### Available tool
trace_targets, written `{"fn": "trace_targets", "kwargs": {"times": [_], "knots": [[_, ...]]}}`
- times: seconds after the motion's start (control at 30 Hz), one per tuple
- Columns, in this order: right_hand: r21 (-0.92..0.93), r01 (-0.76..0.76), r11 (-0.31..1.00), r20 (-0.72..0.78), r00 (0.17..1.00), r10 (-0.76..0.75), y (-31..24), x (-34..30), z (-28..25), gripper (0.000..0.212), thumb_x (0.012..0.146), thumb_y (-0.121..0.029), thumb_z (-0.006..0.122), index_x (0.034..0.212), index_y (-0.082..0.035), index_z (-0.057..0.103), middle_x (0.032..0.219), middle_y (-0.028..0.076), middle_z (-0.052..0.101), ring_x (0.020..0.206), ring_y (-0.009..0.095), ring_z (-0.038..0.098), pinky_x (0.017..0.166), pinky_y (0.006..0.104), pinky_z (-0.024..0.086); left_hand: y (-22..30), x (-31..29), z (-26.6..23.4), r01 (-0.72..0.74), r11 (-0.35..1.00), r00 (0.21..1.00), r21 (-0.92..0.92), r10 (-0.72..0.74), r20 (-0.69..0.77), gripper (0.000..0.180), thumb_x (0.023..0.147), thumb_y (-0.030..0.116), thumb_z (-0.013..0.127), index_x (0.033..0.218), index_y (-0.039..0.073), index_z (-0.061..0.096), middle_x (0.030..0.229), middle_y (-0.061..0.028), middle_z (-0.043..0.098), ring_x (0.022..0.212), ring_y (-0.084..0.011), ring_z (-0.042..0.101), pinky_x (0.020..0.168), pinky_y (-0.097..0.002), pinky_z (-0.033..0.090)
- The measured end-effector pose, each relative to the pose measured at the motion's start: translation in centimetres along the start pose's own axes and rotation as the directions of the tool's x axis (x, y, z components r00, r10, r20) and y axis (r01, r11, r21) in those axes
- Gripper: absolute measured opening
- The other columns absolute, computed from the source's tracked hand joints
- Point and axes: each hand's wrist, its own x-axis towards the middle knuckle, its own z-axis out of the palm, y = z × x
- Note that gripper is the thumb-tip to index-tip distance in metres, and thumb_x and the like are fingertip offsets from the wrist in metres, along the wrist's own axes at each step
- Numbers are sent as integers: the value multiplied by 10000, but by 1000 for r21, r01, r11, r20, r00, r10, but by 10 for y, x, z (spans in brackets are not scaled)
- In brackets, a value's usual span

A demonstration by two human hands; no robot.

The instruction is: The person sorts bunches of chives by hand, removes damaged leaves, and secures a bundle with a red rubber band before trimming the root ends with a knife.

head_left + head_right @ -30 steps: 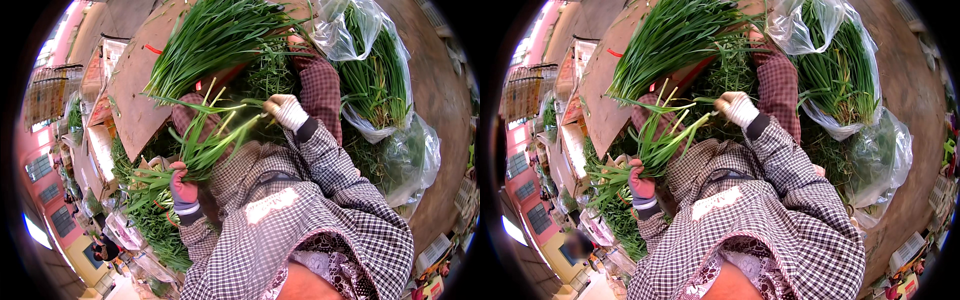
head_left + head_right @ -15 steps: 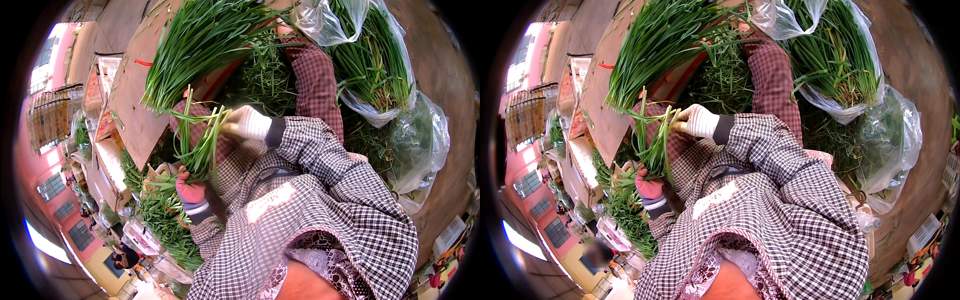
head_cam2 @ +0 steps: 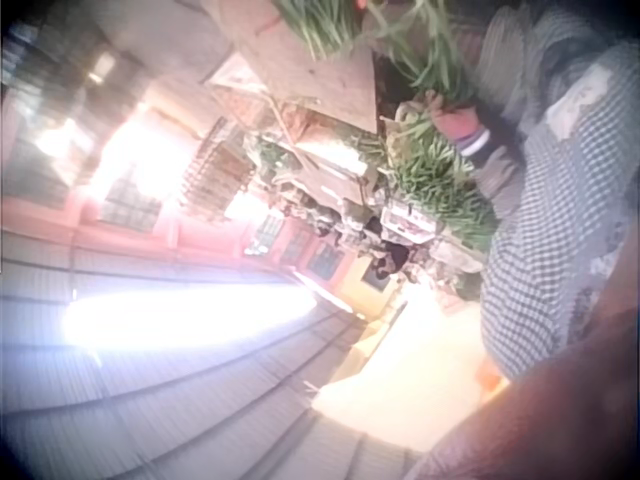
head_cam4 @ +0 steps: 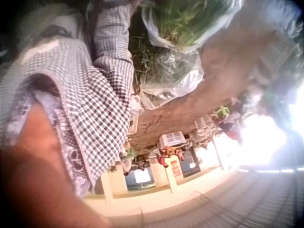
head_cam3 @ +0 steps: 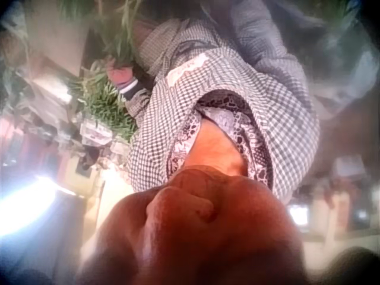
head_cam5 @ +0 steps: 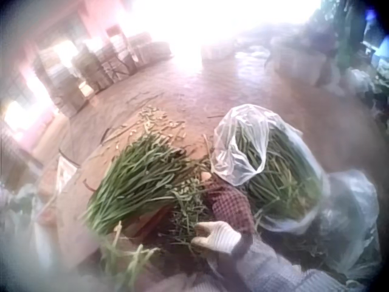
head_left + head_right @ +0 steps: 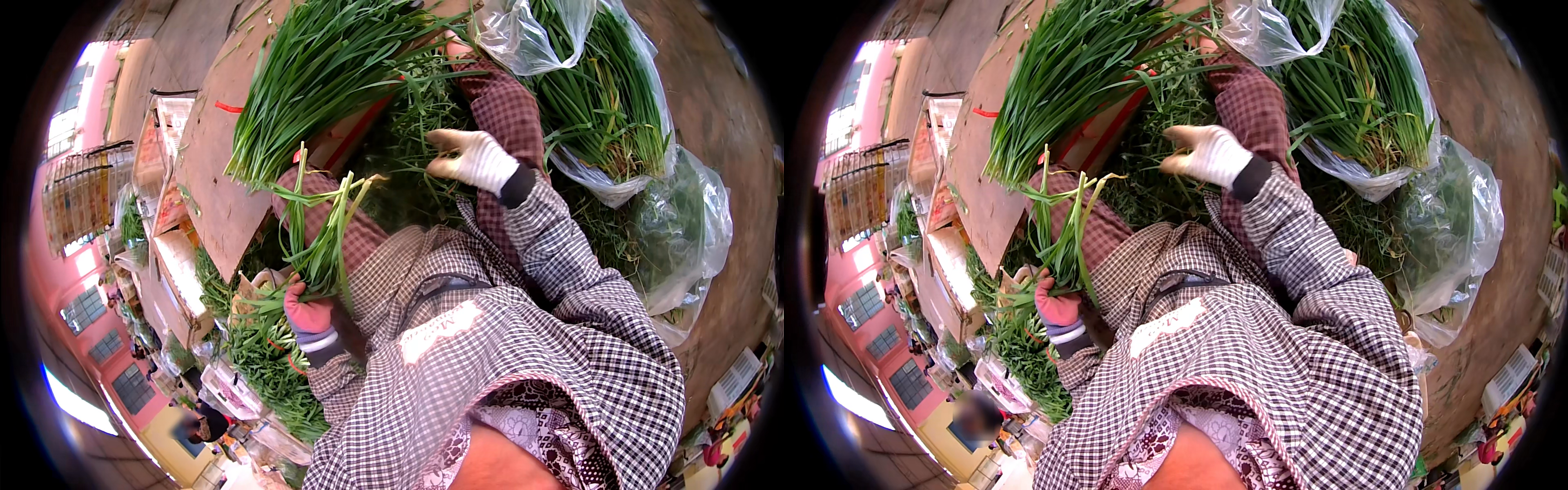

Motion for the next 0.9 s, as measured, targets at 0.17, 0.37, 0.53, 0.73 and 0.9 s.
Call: {"fn": "trace_targets", "kwargs": {"times": [0.17, 0.37, 0.53, 0.73, 0.9], "knots": [[364, -84, 927, 311, 950, -36, -53, 17, 50, 449, 771, -198, 743, 1167, -10, 644, 1006, 150, 714, 921, 178, 673, 846, 293, 534, -2, -2, 7, -9, 1000, 999, 12, 9, 41, 316, 808, -5, 469, 1105, 18, 572, 1160, -181, 619, 1074, -334, 609, 989, -493, 488], [438, -155, 886, 75, 988, 136, -69, 11, -6, 181, 855, -169, 657, 941, -36, 747, 735, 12, 684, 564, 30, 531, 512, 194, 436, -2, -4, 1, 0, 1000, 997, 19, -2, 76, 321, 806, 3, 477, 1109, 23, 582, 1154, -151, 627, 1082, -312, 602, 995, -450, 481], [374, -234, 897, 36, 971, 238, -41, 10, -41, 217, 826, -183, 683, 941, -1, 714, 766, 57, 692, 565, 93, 570, 519, 232, 453, -4, -4, 8, 14, 1000, 1000, -13, -14, 14, 318, 799, 7, 483, 1101, 31, 580, 1165, -154, 618, 1105, -337, 588, 1009, -489, 462], [-322, -43, 946, 146, 985, 95, -15, 14, -25, 287, 668, -243, 795, 788, -38, 635, 702, 115, 639, 676, 276, 646, 630, 358, 520, 3, -14, 12, -9, 999, 999, -38, 11, 49, 333, 797, -5, 496, 1119, 43, 567, 1175, -157, 607, 1129, -337, 571, 1034, -497, 435], [-315, 173, 933, 123, 982, -140, -13, 17, -23, 189, 716, -171, 742, 814, -44, 642, 748, 148, 631, 703, 292, 641, 636, 374, 514, 5, -12, 21, -25, 999, 998, -46, 28, 62, 334, 809, -16, 486, 1126, 53, 570, 1149, -134, 611, 1096, -300, 584, 1024, -458, 445]]}}
